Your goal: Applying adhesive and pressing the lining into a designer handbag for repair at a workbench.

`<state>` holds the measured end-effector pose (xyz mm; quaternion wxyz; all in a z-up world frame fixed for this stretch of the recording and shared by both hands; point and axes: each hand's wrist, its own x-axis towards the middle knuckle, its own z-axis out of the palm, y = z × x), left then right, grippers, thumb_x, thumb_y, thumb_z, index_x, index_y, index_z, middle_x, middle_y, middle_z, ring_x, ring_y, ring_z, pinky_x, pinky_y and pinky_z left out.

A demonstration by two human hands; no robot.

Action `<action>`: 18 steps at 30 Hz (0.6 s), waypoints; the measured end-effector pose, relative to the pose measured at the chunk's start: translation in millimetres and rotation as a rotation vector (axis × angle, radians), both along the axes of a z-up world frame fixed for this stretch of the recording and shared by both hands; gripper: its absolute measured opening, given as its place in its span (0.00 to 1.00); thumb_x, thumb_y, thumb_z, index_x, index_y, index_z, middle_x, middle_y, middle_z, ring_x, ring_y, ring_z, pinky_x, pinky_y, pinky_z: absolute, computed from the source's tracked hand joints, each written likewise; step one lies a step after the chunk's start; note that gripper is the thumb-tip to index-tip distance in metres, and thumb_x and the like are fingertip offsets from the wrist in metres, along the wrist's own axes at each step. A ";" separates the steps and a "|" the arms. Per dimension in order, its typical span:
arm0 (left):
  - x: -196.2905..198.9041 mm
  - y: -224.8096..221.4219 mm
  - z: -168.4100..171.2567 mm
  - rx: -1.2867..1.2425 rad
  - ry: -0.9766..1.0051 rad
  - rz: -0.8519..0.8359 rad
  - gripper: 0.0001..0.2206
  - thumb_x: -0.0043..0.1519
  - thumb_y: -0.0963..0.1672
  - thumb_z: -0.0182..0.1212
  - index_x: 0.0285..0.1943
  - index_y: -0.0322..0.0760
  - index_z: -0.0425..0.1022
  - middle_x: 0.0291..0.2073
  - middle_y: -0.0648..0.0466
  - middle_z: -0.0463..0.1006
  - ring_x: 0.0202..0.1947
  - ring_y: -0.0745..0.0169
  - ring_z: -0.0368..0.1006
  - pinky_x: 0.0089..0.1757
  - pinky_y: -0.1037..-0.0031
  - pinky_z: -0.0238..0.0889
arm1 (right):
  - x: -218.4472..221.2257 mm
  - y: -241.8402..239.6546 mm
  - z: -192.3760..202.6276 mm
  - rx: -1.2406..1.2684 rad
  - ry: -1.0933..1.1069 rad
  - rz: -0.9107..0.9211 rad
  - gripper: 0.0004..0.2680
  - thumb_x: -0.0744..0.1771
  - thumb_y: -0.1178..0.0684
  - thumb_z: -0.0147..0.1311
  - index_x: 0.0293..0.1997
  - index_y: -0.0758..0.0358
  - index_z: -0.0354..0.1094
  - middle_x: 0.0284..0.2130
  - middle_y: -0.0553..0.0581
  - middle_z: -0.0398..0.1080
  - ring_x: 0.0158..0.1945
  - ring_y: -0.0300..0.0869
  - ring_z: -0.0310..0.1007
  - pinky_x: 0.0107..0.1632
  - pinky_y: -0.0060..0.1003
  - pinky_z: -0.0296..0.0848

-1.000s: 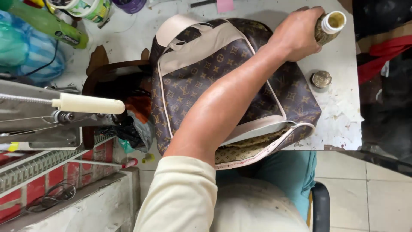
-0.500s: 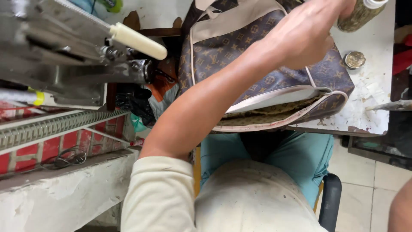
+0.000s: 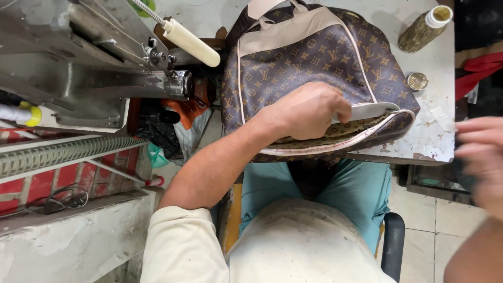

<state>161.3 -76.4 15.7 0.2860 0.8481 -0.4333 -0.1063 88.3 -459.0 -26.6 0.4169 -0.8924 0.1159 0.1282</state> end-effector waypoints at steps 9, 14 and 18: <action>-7.5 -12.4 8.7 -0.110 -0.031 0.026 0.14 0.43 0.36 0.55 0.32 0.46 0.81 0.29 0.56 0.80 0.30 0.48 0.74 0.28 0.58 0.62 | -36.1 116.5 19.0 -0.510 -0.787 0.746 0.21 0.66 0.51 0.62 0.66 0.53 0.64 0.56 0.53 0.70 0.37 0.49 0.76 0.24 0.46 0.69; -25.1 -26.8 9.8 -0.126 -0.212 0.000 0.04 0.49 0.36 0.56 0.27 0.35 0.76 0.26 0.49 0.71 0.27 0.42 0.69 0.28 0.51 0.62 | -56.8 92.3 13.5 -0.574 -0.965 0.741 0.09 0.70 0.45 0.51 0.47 0.52 0.77 0.45 0.56 0.77 0.33 0.52 0.75 0.33 0.44 0.68; -18.0 -42.2 -9.3 -0.100 -0.234 0.075 0.04 0.48 0.37 0.59 0.28 0.36 0.78 0.26 0.48 0.73 0.26 0.43 0.71 0.29 0.54 0.64 | -62.3 89.5 -3.2 -0.501 -1.020 0.712 0.08 0.70 0.52 0.53 0.52 0.57 0.77 0.50 0.63 0.78 0.43 0.51 0.79 0.39 0.44 0.73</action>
